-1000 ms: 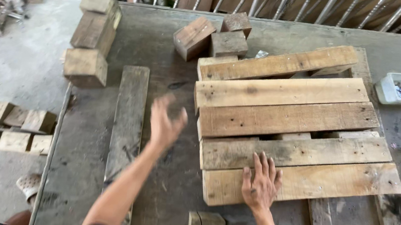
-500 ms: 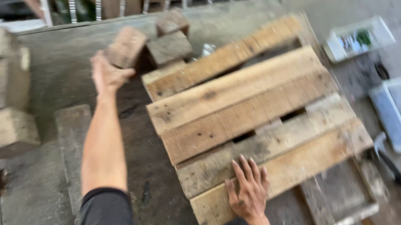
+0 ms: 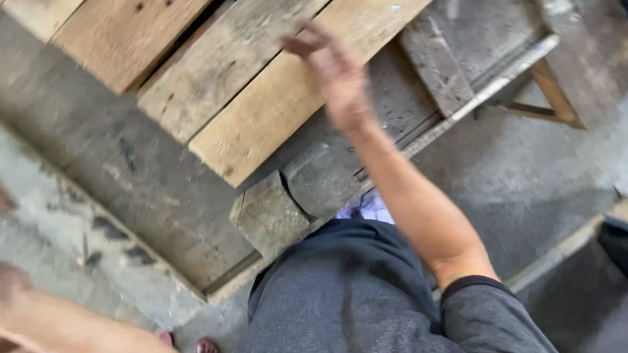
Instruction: The person uses a hammer to drive nails into wooden planks on a workbench, securing them together. They repeatedly pick up nails, position them, and hammer them in, then move the assembled planks aside.
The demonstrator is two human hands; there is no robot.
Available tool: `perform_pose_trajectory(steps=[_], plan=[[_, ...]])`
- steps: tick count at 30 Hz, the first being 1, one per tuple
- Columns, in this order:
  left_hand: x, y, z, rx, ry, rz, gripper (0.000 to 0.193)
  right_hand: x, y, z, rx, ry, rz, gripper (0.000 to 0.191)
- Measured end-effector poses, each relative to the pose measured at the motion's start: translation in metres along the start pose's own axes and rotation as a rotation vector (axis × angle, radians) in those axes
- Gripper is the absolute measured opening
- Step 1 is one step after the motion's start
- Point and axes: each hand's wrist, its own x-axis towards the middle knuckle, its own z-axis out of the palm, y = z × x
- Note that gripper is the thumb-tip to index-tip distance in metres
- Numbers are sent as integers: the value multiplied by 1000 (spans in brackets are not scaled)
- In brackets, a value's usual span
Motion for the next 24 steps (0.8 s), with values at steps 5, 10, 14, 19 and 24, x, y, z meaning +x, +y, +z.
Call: perform_pose_trajectory(steps=[5,10,14,19,24], plan=[[-147,44,6,7,41,0,97,-44,-40,-88,36,44,-4,43],[-288,76,101,-60,-88,-52,90,-119,-63,-140,-78,-175,140,56],[-353,88,202,-26,-185,-193,81,-153,-93,-180,-247,-281,256,63],[-371,91,294,317,-333,-307,73,-140,-110,-241,-354,-194,143,60],[-353,63,353,659,-338,173,74,-123,-110,-294,-479,-14,149,50]])
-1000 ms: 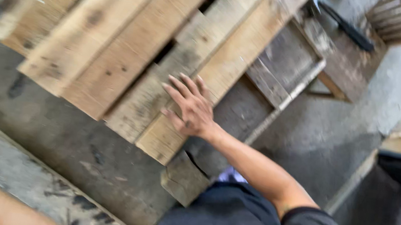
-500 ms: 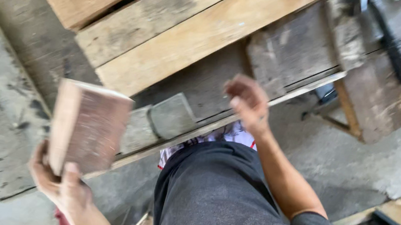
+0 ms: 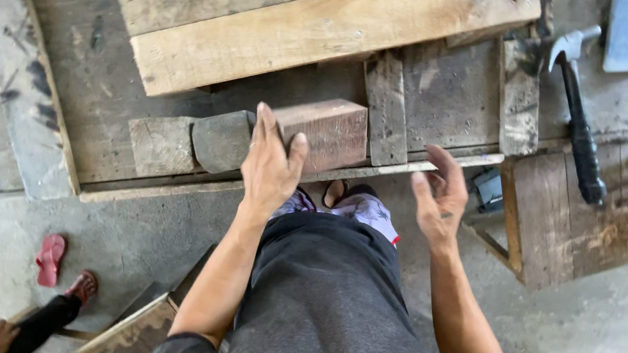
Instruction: The person uses a hammer to drive nails into wooden planks on a workbench, securing them together. They repeatedly pick up nails, position them, and hammer them in, then move the assembled planks aside.
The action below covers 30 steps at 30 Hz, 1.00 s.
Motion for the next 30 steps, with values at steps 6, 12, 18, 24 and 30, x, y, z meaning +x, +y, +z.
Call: perform_pose_trajectory(steps=[6,12,18,24,30], plan=[[13,-14,22,198,-344,-187,68,5,-7,16,-10,-1,10,48],[-24,-15,-10,250,-293,81,39,38,-40,96,-189,-344,-328,48],[-27,-111,-135,364,-72,-161,107,66,-82,223,-658,-811,-735,118],[12,-155,-140,272,-221,-101,118,54,-90,250,-749,-997,-677,109],[-7,-129,-129,223,-195,-163,114,36,-95,68,-404,-843,-372,110]])
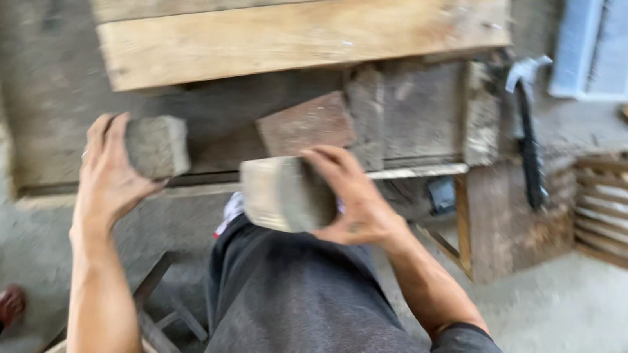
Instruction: The person uses a hammer to drive nails into wooden planks on a workbench, securing them together. They repeatedly pick up nails, position them, and hammer them in, then move the assembled planks aside.
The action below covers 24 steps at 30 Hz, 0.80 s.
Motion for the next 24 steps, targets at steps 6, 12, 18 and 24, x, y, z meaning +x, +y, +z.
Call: perform_pose_trajectory(steps=[6,12,18,24], plan=[[11,59,50,103,-122,55,129,-87,85,-104,-386,369,124,111],[7,86,76,70,-91,42,129,-91,156,-164,-768,121,427,109],[1,73,53,216,-105,11,135,-88,150,-156,-780,4,486,117],[21,155,73,181,-167,247,135,-85,159,-147,-714,84,410,126]])
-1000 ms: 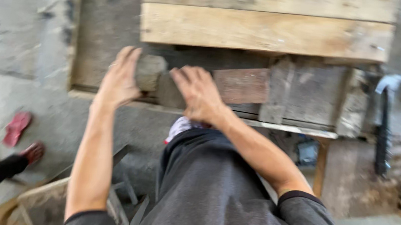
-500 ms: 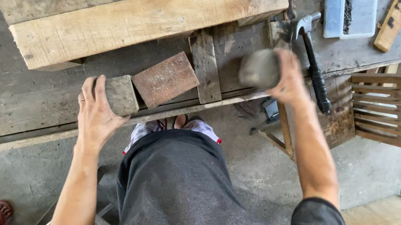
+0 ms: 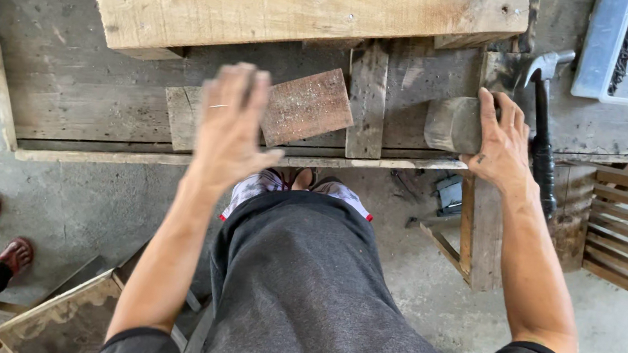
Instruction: The person uses a hammer to drive nails into wooden planks on a workbench, securing them together. They repeatedly pick up nails, position them, and hammer them in, then move the assembled planks aside.
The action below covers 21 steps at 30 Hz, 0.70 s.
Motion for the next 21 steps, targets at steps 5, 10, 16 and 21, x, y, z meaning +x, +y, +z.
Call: perform_pose_trajectory(steps=[5,10,16,21], plan=[[44,24,16,230,-200,172,124,-5,9,9,64,33,15,120],[44,13,32,261,-139,326,122,-8,8,13,196,41,57,115],[41,33,49,172,-41,351,123,-8,7,10,227,52,16,116],[2,-4,9,35,158,186,140,-4,4,8,174,38,-8,121]])
